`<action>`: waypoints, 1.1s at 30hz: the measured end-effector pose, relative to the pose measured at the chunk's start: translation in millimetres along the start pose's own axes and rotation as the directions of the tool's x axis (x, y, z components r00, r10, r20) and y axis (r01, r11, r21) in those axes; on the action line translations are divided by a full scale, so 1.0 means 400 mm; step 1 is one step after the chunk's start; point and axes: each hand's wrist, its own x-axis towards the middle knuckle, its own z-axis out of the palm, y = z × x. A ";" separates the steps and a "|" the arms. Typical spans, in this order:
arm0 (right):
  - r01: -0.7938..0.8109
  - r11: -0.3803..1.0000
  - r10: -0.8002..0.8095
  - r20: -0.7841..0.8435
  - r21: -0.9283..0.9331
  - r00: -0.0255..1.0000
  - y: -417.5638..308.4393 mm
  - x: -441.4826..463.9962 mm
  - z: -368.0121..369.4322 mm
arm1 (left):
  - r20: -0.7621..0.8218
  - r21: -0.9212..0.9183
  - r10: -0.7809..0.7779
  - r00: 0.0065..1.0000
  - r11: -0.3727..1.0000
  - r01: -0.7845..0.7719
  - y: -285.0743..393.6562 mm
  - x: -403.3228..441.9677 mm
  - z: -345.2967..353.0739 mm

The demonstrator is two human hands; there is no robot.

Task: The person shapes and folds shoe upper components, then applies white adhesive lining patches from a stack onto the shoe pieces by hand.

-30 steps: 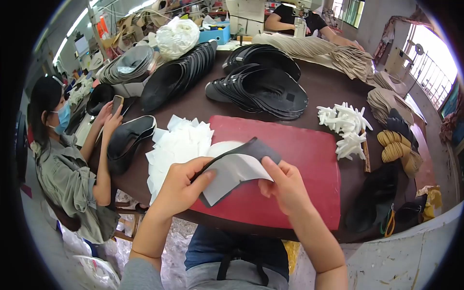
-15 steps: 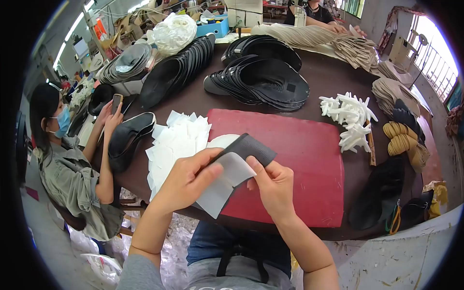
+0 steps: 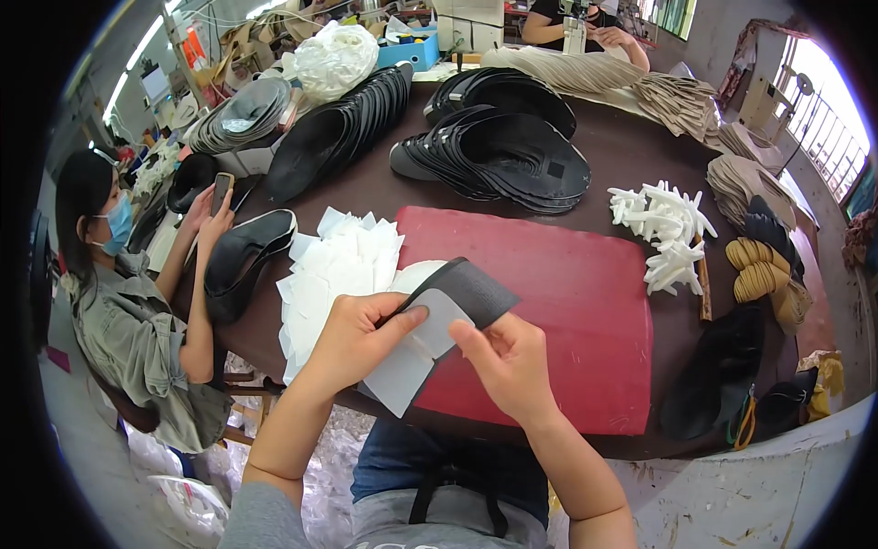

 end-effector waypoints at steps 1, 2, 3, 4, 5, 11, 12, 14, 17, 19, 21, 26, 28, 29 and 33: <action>-0.001 1.000 0.001 0.003 -0.001 1.000 0.001 0.000 0.003 | -0.003 -0.001 -0.002 1.000 1.000 0.002 -0.009 -0.005 -0.001; 0.004 0.999 -0.006 -0.039 -0.044 0.999 0.002 0.000 0.005 | 0.000 0.021 0.006 1.000 1.000 -0.006 -0.023 -0.015 -0.002; 0.005 0.996 -0.013 -0.087 -0.087 0.996 0.003 -0.003 0.006 | 0.009 0.045 0.014 1.000 0.999 -0.014 -0.038 -0.028 -0.002; 0.007 0.991 -0.025 -0.136 -0.131 0.990 0.004 -0.004 0.006 | 0.018 0.068 0.025 1.000 0.997 -0.026 -0.050 -0.038 -0.002; 0.009 0.984 -0.041 -0.180 -0.176 0.983 0.004 -0.002 0.006 | 0.024 0.091 0.038 0.999 0.995 -0.040 -0.057 -0.044 0.001; -0.073 0.991 0.093 -0.188 0.109 0.978 0.010 0.029 0.035 | -0.376 0.592 0.469 0.799 0.785 -0.182 -0.051 -0.076 0.021; -0.080 0.956 0.130 -0.160 0.283 0.978 0.005 0.042 0.025 | -0.450 0.597 0.641 0.622 0.734 -0.324 -0.022 -0.089 0.013; -0.084 0.798 0.175 -0.096 0.597 0.980 -0.008 0.068 -0.008 | 0.070 0.637 0.446 0.892 0.668 -0.384 0.023 -0.161 0.009; -0.074 0.789 0.102 -0.012 0.610 0.995 0.007 0.084 -0.035 | 0.483 -0.403 0.021 0.875 0.893 0.201 -0.072 -0.193 0.157; -0.049 0.938 0.010 0.115 0.344 0.993 0.052 0.078 -0.047 | 0.567 -0.759 0.103 0.817 0.449 0.470 -0.078 -0.118 0.172; -0.021 0.982 -0.015 0.186 0.190 0.982 0.050 0.071 -0.065 | 0.426 -0.828 0.355 0.832 -0.217 0.517 -0.103 -0.039 0.200; -0.114 0.993 0.117 -0.124 0.031 0.985 -0.050 0.005 -0.101 | 0.137 -0.979 0.197 0.971 -0.123 0.163 -0.141 -0.001 0.245; -0.149 0.989 0.148 -0.114 -0.006 0.982 -0.057 -0.022 -0.098 | 0.105 -0.994 0.065 0.992 -0.009 0.106 -0.101 -0.002 0.253; -0.174 0.985 0.170 -0.112 -0.019 0.979 -0.053 -0.040 -0.092 | 0.087 -0.995 -0.004 0.996 0.056 0.087 -0.087 -0.010 0.258; -0.137 0.990 0.132 -0.126 -0.033 0.983 -0.046 -0.040 -0.064 | 0.026 -0.965 -0.061 0.998 0.260 0.041 -0.101 -0.013 0.264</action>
